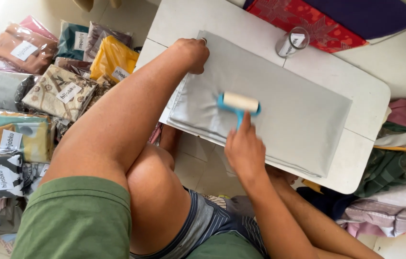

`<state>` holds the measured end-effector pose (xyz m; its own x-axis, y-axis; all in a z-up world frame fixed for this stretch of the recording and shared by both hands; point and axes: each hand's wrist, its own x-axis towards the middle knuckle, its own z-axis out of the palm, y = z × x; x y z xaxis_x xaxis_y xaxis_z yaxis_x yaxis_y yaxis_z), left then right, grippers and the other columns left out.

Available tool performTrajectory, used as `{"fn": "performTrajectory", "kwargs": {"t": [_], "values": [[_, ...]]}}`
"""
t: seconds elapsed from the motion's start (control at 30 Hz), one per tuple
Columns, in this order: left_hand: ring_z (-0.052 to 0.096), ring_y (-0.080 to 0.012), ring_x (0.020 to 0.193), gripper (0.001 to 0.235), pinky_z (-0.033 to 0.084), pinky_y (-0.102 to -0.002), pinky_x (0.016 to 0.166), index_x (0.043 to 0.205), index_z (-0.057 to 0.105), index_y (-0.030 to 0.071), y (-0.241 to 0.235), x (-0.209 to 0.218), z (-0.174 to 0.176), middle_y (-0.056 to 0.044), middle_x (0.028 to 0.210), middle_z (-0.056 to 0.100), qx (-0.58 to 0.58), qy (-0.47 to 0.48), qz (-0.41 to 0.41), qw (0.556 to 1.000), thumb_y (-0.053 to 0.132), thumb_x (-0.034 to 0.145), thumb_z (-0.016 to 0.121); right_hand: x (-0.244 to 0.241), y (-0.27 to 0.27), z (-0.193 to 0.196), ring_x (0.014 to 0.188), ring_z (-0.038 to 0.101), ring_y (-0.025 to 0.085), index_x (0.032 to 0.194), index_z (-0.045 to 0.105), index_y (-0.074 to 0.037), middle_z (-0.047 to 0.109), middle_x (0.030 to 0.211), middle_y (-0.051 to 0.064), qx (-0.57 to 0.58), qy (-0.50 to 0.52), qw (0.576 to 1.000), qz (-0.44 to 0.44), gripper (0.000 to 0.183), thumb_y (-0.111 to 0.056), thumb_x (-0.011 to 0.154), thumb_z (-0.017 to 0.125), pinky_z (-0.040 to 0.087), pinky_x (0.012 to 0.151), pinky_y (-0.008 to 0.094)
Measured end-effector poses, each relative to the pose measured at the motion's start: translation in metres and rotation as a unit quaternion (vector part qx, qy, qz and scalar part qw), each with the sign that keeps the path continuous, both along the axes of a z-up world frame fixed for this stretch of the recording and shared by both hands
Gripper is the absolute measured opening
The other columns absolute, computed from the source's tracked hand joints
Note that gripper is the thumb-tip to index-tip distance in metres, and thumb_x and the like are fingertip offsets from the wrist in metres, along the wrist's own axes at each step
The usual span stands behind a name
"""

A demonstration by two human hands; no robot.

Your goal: The person uses a lint roller to smooth a piece of light gray fabric on a white table. They repeatedly roll the tool over the fabric, fold it, and continue rolling the folded sections.

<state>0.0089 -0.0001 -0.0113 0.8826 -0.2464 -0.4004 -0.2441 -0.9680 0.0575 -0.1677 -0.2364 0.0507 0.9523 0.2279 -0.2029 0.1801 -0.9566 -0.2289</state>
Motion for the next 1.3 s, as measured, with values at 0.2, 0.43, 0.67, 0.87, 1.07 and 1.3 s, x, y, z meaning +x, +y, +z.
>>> {"fn": "performTrajectory", "kwargs": {"t": [0.2, 0.43, 0.67, 0.87, 1.07, 1.3], "values": [[0.069, -0.0293, 0.086, 0.024, 0.056, -0.040, 0.076, 0.100, 0.079, 0.006, -0.004, 0.007, -0.008, -0.012, 0.117, 0.068, 0.011, 0.007, -0.001, 1.000, 0.001, 0.082, 0.064, -0.088, -0.046, 0.015, 0.072, 0.072, 0.045, 0.151, 0.037, -0.003, 0.068, 0.116, 0.020, -0.011, 0.082, 0.997, 0.012, 0.064, -0.025, 0.092, 0.053, 0.058, 0.062, 0.057], [0.068, -0.0261, 0.079, 0.020, 0.055, -0.037, 0.071, 0.094, 0.079, 0.007, -0.004, 0.007, 0.001, -0.007, 0.095, 0.074, 0.028, 0.009, 0.001, 1.000, 0.001, 0.082, 0.064, -0.008, -0.108, 0.044, 0.079, 0.069, 0.024, 0.153, 0.043, -0.016, 0.064, 0.119, 0.008, -0.075, 0.034, 0.975, 0.205, 0.069, -0.024, 0.089, 0.064, 0.052, 0.071, 0.041], [0.069, -0.0269, 0.075, 0.018, 0.056, -0.037, 0.069, 0.093, 0.078, 0.008, 0.011, 0.000, 0.007, -0.008, 0.089, 0.076, 0.011, -0.041, 0.008, 0.999, 0.002, 0.084, 0.064, 0.053, -0.100, 0.046, 0.075, 0.065, 0.022, 0.142, 0.059, -0.031, 0.062, 0.104, -0.003, -0.092, -0.002, 0.963, 0.253, 0.047, -0.036, 0.097, 0.053, 0.053, 0.064, 0.035], [0.071, -0.0277, 0.077, 0.016, 0.057, -0.038, 0.072, 0.095, 0.079, 0.007, 0.018, -0.003, 0.007, -0.010, 0.091, 0.076, 0.019, -0.066, 0.004, 0.998, 0.005, 0.084, 0.069, 0.063, 0.003, 0.014, 0.065, 0.061, 0.025, 0.137, 0.065, -0.036, 0.061, 0.091, -0.001, -0.012, -0.042, 0.959, 0.281, 0.039, -0.044, 0.100, 0.058, 0.054, 0.059, 0.039], [0.071, -0.0280, 0.080, 0.015, 0.056, -0.038, 0.074, 0.095, 0.079, 0.009, 0.022, -0.003, 0.003, -0.009, 0.091, 0.077, 0.002, -0.086, 0.026, 0.996, 0.005, 0.086, 0.067, 0.069, 0.039, 0.014, 0.066, 0.062, 0.025, 0.139, 0.064, -0.034, 0.061, 0.092, 0.000, 0.034, -0.031, 0.953, 0.300, 0.039, -0.039, 0.100, 0.059, 0.054, 0.063, 0.039], [0.069, -0.0320, 0.076, 0.016, 0.053, -0.041, 0.068, 0.089, 0.077, 0.010, 0.038, 0.001, -0.018, -0.010, 0.090, 0.075, -0.017, -0.111, 0.032, 0.993, 0.005, 0.087, 0.062, 0.127, -0.079, 0.044, 0.079, 0.068, 0.021, 0.141, 0.063, -0.040, 0.070, 0.116, -0.006, -0.129, -0.023, 0.968, 0.212, 0.045, -0.054, 0.101, 0.050, 0.056, 0.080, 0.037]]}}
